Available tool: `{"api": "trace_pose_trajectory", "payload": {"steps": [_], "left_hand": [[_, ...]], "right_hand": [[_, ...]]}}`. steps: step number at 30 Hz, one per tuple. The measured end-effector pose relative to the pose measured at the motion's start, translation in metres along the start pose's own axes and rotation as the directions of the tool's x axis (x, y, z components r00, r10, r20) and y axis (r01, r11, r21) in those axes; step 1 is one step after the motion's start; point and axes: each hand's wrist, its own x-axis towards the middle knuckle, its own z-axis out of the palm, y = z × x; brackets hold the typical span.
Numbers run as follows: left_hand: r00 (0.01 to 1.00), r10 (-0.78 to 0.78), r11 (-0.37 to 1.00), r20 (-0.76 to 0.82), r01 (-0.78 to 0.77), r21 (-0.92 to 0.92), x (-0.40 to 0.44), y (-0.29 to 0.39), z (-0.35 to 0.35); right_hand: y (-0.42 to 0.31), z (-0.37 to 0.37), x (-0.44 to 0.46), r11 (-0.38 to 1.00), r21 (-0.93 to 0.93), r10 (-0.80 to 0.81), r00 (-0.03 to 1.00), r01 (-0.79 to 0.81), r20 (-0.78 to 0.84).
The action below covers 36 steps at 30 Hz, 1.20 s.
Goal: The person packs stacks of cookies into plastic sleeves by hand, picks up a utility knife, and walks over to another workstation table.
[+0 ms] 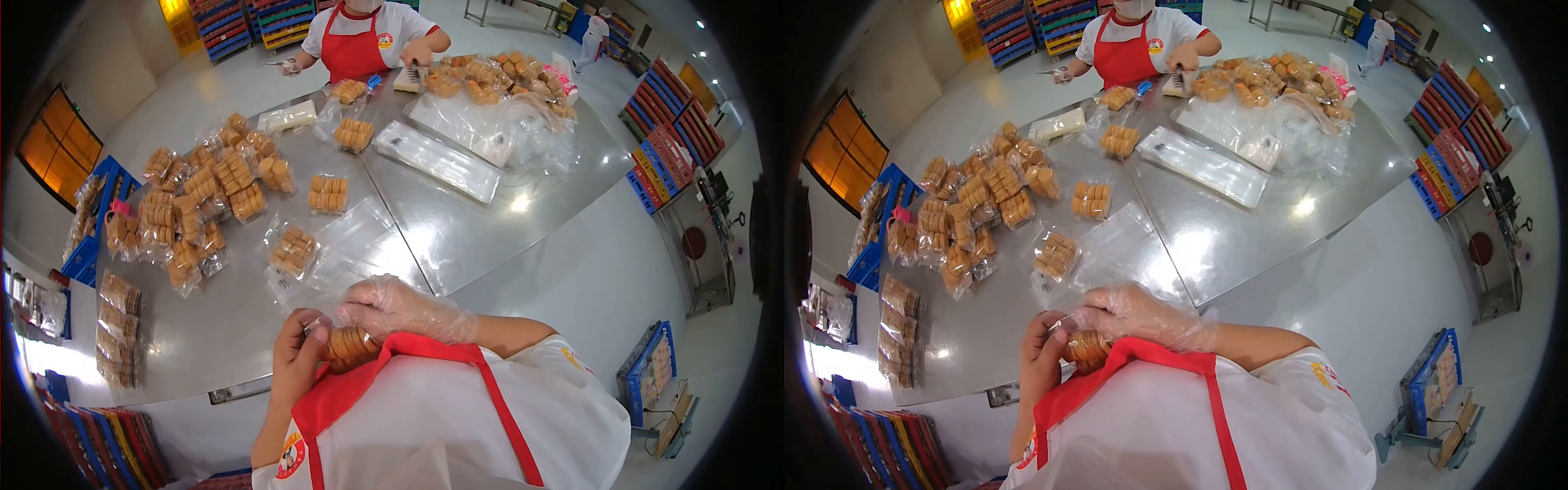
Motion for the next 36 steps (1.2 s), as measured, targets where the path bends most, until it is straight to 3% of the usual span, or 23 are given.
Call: {"api": "trace_pose_trajectory", "payload": {"steps": [2,4,7,10,11,14,16,20,22,23,25,27,31,34,36], "left_hand": [[0.995,-0.098,0.994,-0.025,0.096,-0.057,-0.004,0.003,0.005],[0.995,-0.096,0.995,-0.006,0.096,-0.03,-0.005,0.005,0.004],[1.0,-0.02,0.999,0.001,0.02,0.041,-0.002,0.0,0.0],[0.999,0.02,0.996,-0.026,-0.018,0.085,0.001,-0.009,-0.001],[0.999,0.021,0.996,-0.036,-0.017,0.093,0.001,-0.01,-0.001],[0.986,-0.126,0.987,-0.109,0.113,-0.118,-0.002,-0.011,0.005],[0.98,-0.116,0.968,-0.164,0.075,-0.238,-0.002,-0.011,0.013],[0.97,-0.149,0.911,-0.193,0.059,-0.408,0.0,-0.012,0.014],[0.962,-0.264,0.914,-0.075,0.225,-0.338,0.0,-0.025,-0.001],[0.944,-0.33,0.903,-0.023,0.309,-0.298,-0.003,-0.031,-0.007],[0.945,-0.326,0.937,-0.015,0.322,-0.133,-0.004,-0.028,-0.007],[0.939,-0.343,0.937,-0.022,0.341,-0.074,-0.007,-0.02,-0.004],[0.984,-0.159,0.959,0.079,0.135,0.248,-0.014,-0.012,-0.011],[0.975,-0.134,0.892,0.179,0.04,0.451,-0.016,0.002,-0.007],[0.973,-0.127,0.852,0.193,0.007,0.523,-0.016,0.001,-0.006]], "right_hand": [[0.002,0.0,-0.001,1.0,0.029,0.0,1.0,0.0,0.011],[0.002,0.0,-0.002,0.995,0.054,-0.079,0.997,0.078,0.005],[0.006,0.002,0.004,0.96,-0.061,-0.277,0.959,0.273,-0.063],[-0.006,0.003,-0.007,0.942,0.261,0.21,0.977,-0.212,0.038],[-0.003,0.004,-0.007,0.94,0.246,0.233,0.972,-0.234,0.035],[0.002,0.006,-0.006,0.938,0.196,0.288,0.958,-0.285,0.017],[-0.004,0.005,-0.006,0.944,0.154,0.297,0.955,-0.293,-0.001],[0.002,0.008,-0.003,0.912,0.268,0.325,0.945,-0.31,-0.015],[0.008,0.01,-0.005,0.897,0.345,0.3,0.954,-0.277,-0.013],[0.016,0.008,-0.004,0.906,0.288,0.314,0.949,-0.31,0.033],[0.034,0.002,0.001,0.912,0.167,0.353,0.923,-0.376,0.152],[0.046,0.005,-0.005,0.879,0.34,0.298,0.941,-0.336,0.158],[0.027,0.005,-0.019,0.784,0.482,0.32,0.92,-0.39,0.224],[0.03,0.0,-0.022,0.814,0.402,0.324,0.903,-0.418,0.282],[0.029,0.002,-0.027,0.735,0.486,0.372,0.881,-0.472,0.294]]}}
